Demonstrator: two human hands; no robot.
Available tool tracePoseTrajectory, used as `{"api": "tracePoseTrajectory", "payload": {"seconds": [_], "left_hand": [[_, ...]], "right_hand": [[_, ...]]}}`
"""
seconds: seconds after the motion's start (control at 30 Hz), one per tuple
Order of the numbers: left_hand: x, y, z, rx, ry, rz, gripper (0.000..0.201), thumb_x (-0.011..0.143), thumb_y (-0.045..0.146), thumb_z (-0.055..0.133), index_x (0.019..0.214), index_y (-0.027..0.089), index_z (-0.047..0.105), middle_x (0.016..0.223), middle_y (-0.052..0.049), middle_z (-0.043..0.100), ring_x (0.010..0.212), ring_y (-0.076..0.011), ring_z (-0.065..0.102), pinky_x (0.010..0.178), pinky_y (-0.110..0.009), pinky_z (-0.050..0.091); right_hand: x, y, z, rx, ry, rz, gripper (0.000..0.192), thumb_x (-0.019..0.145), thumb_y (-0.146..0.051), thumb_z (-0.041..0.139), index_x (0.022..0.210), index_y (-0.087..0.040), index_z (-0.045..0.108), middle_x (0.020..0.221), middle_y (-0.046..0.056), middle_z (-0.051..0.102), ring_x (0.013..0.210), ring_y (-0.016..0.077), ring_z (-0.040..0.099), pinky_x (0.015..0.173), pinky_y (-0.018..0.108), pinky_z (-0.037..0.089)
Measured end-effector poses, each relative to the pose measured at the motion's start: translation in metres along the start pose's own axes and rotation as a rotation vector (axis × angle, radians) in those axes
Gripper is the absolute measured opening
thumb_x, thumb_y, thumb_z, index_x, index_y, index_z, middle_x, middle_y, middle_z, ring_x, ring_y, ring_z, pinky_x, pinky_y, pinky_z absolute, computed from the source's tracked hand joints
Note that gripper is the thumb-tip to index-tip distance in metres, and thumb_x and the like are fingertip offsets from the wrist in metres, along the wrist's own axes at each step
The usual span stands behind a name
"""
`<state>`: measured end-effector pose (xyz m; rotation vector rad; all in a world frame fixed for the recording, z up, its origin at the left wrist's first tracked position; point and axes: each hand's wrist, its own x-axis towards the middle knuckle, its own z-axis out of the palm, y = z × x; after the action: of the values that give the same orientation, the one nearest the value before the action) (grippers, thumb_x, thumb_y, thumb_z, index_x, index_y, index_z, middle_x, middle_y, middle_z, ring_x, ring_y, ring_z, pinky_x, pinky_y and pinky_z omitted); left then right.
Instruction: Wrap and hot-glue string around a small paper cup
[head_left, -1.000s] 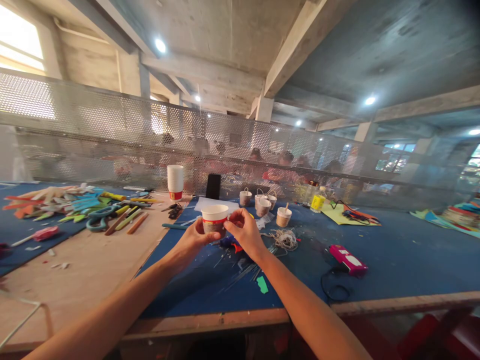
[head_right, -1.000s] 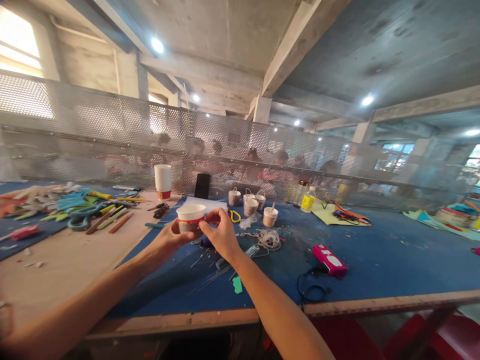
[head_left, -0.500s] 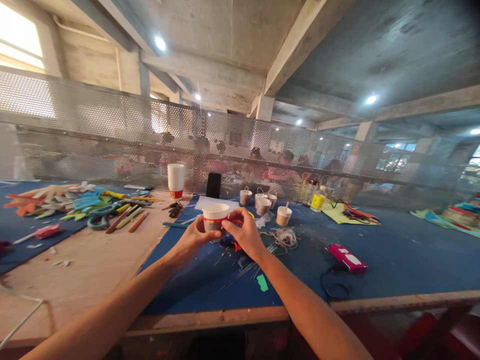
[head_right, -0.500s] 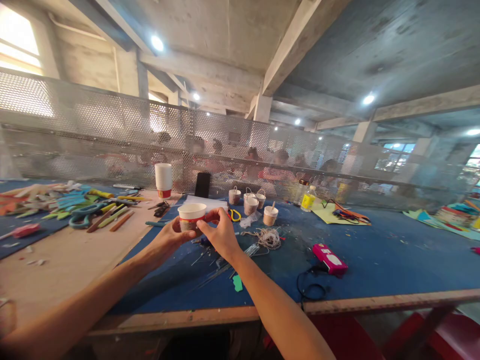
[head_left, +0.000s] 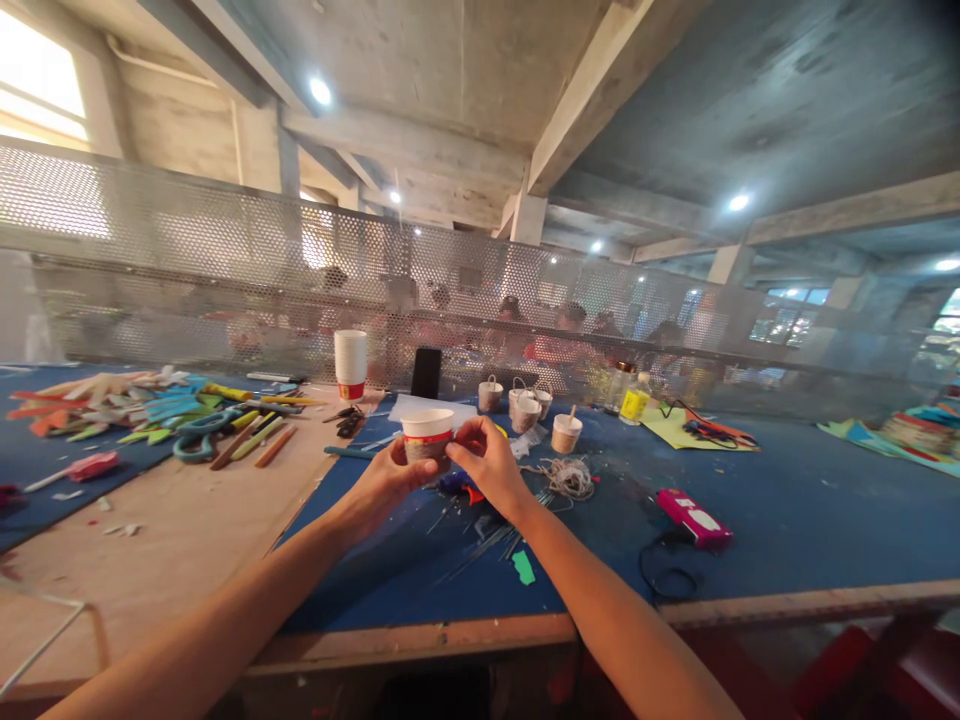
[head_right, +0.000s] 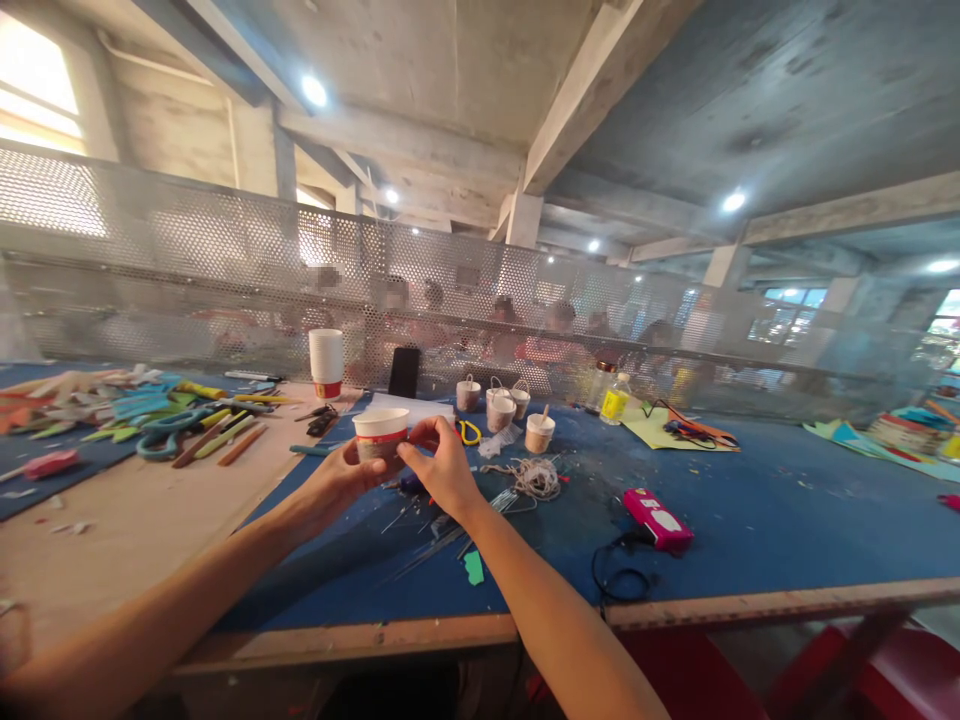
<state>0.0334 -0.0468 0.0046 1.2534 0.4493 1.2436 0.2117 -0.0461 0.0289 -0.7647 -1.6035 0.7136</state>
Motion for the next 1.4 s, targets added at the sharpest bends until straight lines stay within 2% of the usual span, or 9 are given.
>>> {"api": "tracePoseTrajectory", "payload": {"seconds": [0.2, 0.6, 1.0, 1.23, 1.4], "left_hand": [[0.001, -0.002, -0.004, -0.061, -0.005, -0.020, 0.053, 0.073, 0.025, 0.085, 0.123, 0.015, 0.069, 0.126, -0.015, 0.072, 0.118, -0.0322, 0.066, 0.107, -0.046, 0.046], [0.001, -0.004, -0.012, -0.140, -0.047, -0.048, 0.047, 0.081, 0.027, 0.079, 0.127, 0.018, 0.071, 0.132, -0.013, 0.070, 0.119, -0.0275, 0.064, 0.098, -0.036, 0.049], [-0.002, 0.002, -0.007, -0.186, -0.037, -0.038, 0.042, 0.084, 0.030, 0.076, 0.123, 0.015, 0.072, 0.122, -0.011, 0.074, 0.108, -0.0239, 0.068, 0.092, -0.032, 0.051], [0.000, 0.004, -0.010, -0.274, -0.012, -0.082, 0.035, 0.087, 0.029, 0.073, 0.119, 0.015, 0.073, 0.121, -0.011, 0.076, 0.109, -0.0219, 0.069, 0.102, -0.033, 0.048], [0.004, 0.001, -0.019, -0.243, -0.011, -0.088, 0.035, 0.088, 0.030, 0.072, 0.120, 0.015, 0.073, 0.122, -0.012, 0.076, 0.108, -0.0229, 0.071, 0.100, -0.034, 0.050]], "right_hand": [[0.000, -0.003, -0.001, 0.045, -0.023, 0.002, 0.022, 0.077, -0.033, 0.070, 0.087, -0.023, 0.054, 0.086, -0.001, 0.061, 0.083, 0.0170, 0.064, 0.082, 0.032, 0.056], [0.002, 0.006, -0.001, 0.051, -0.071, -0.013, 0.026, 0.079, -0.036, 0.072, 0.093, -0.021, 0.056, 0.095, 0.002, 0.061, 0.093, 0.0181, 0.063, 0.094, 0.035, 0.053], [0.000, 0.011, -0.001, 0.066, -0.133, -0.006, 0.029, 0.079, -0.037, 0.074, 0.096, -0.022, 0.057, 0.102, 0.003, 0.062, 0.101, 0.0192, 0.062, 0.100, 0.037, 0.051], [-0.003, 0.010, 0.000, -0.027, -0.153, -0.079, 0.022, 0.082, -0.029, 0.071, 0.099, -0.022, 0.058, 0.105, 0.003, 0.063, 0.106, 0.0191, 0.062, 0.103, 0.037, 0.049], [-0.002, 0.013, -0.005, -0.078, -0.099, -0.067, 0.018, 0.084, -0.028, 0.067, 0.099, -0.021, 0.060, 0.105, 0.004, 0.066, 0.102, 0.0197, 0.065, 0.099, 0.037, 0.052]]}}
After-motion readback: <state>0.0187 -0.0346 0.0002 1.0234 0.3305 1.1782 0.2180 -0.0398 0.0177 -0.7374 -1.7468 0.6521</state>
